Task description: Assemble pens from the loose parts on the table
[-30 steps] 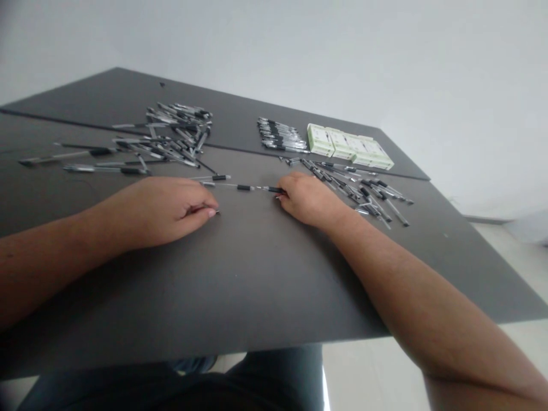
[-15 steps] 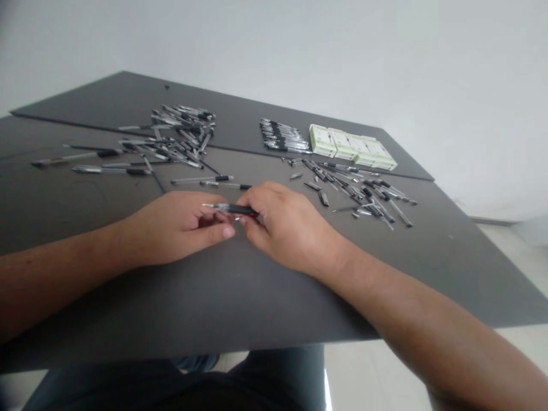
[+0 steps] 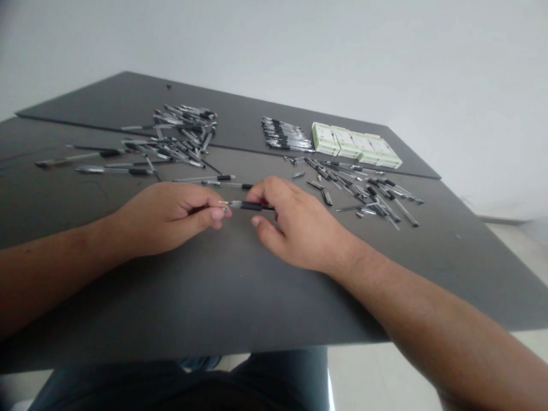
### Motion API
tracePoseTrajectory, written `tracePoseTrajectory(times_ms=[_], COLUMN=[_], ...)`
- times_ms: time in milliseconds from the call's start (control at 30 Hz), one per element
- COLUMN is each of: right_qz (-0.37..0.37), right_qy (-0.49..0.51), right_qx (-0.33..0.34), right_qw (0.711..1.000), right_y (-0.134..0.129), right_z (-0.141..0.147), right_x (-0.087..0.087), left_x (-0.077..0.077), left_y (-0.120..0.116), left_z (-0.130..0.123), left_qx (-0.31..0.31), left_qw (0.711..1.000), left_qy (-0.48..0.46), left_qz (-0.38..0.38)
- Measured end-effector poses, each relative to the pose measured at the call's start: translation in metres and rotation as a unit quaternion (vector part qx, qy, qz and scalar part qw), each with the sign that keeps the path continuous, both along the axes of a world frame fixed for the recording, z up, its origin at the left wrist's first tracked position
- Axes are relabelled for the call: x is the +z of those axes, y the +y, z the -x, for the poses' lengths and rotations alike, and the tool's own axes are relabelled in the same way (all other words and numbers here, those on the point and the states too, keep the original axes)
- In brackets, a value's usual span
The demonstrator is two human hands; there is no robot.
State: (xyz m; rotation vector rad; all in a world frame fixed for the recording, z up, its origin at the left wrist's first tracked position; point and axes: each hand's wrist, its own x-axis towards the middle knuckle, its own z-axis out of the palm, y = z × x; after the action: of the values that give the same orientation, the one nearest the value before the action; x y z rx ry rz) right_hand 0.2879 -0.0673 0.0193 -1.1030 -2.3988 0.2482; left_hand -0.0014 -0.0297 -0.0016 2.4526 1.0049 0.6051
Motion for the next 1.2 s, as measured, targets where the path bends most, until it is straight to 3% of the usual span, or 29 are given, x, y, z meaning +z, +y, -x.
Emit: tracePoseTrajectory(times_ms=[167,1200], right_qz=[-0.042,-0.088], right_qy=[-0.053,-0.126], right_qx=[-0.030,0.018], right_qw=[0.997,0.988], right_y=[0.016,0.007], right_z=[-0.018,-0.007], right_x=[0.000,-0.004], left_x=[-0.003,-0.001], left_y=[0.003,0.002], left_z=[0.005,-0.001], left_qx=[0.049,0.023], left_qw=[0.998,0.999], left_qy=[-0.023,0.042], left_qz=[-0.015,-0.022])
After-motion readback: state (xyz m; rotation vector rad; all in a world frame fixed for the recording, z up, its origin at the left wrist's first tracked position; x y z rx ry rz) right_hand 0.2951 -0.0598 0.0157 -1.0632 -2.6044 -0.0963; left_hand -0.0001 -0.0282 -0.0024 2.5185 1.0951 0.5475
